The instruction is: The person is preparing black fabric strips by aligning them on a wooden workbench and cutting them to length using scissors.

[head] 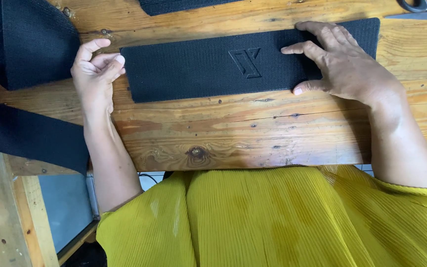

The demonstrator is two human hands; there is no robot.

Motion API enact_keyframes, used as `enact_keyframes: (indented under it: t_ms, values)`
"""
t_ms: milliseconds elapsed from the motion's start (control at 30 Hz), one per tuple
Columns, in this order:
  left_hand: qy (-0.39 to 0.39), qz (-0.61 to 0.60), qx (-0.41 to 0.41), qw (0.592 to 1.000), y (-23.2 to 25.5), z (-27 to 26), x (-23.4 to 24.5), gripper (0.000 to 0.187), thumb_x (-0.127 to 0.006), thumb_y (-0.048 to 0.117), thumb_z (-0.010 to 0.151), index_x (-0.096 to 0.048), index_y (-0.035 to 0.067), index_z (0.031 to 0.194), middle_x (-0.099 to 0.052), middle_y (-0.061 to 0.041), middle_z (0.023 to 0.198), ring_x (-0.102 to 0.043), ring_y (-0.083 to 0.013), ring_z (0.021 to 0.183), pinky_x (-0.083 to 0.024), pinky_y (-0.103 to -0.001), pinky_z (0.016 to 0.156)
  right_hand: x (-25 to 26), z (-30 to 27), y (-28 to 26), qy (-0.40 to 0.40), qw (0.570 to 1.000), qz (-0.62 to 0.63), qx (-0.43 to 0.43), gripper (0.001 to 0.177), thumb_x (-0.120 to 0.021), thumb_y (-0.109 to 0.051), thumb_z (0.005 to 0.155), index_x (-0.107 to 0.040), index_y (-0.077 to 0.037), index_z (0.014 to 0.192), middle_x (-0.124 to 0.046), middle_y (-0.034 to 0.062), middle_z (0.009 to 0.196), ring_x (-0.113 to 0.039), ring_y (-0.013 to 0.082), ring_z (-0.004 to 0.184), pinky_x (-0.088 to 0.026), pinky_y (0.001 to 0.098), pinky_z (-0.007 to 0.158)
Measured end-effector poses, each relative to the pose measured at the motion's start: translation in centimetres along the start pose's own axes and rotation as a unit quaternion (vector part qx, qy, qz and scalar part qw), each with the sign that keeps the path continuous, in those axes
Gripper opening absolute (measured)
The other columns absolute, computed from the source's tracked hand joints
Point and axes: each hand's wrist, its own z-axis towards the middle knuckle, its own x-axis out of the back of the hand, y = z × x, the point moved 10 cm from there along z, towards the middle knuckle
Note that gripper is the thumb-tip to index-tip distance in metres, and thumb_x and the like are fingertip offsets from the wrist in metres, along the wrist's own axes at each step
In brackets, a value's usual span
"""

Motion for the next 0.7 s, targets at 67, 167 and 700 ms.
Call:
enact_keyframes:
  t_ms: [67,167,700]
  values:
    - [0.003,0.015,0.002,1.000,0.3,-0.1,0.0,0.033,-0.079,0.003,0.097,-0.062,0.012,0.124,-0.076,-0.008,0.097,-0.068,-0.0055,0.081,-0.062,-0.019,0.074,-0.1,0.0,0.1,0.003,1.000,-0.002,0.004,0.080,-0.078,-0.038,0.076,-0.052,-0.019,0.149,-0.031,0.0207,0.164,-0.026,0.0395,0.153,-0.017,0.0523,0.123]
    - [0.007,0.039,-0.004,0.999,0.7,-0.2,-0.2,0.031,-0.079,0.003,0.097,-0.063,0.012,0.122,-0.076,-0.007,0.097,-0.069,-0.0052,0.081,-0.062,-0.019,0.074,0.2,0.0,-0.1,0.007,1.000,-0.005,0.004,0.081,-0.079,-0.039,0.075,-0.053,-0.020,0.149,-0.031,0.0201,0.165,-0.027,0.0394,0.152,-0.017,0.0518,0.123]
    - [0.049,0.164,-0.152,0.974,2.3,-0.5,1.9,0.033,-0.067,-0.017,0.096,-0.063,0.002,0.122,-0.073,-0.017,0.098,-0.067,-0.0147,0.083,-0.055,-0.023,0.072,-1.8,0.2,-1.8,0.026,0.995,-0.092,0.014,0.062,-0.048,-0.053,0.102,-0.043,-0.030,0.160,-0.036,0.0238,0.151,-0.033,0.0443,0.141,-0.025,0.0610,0.117]
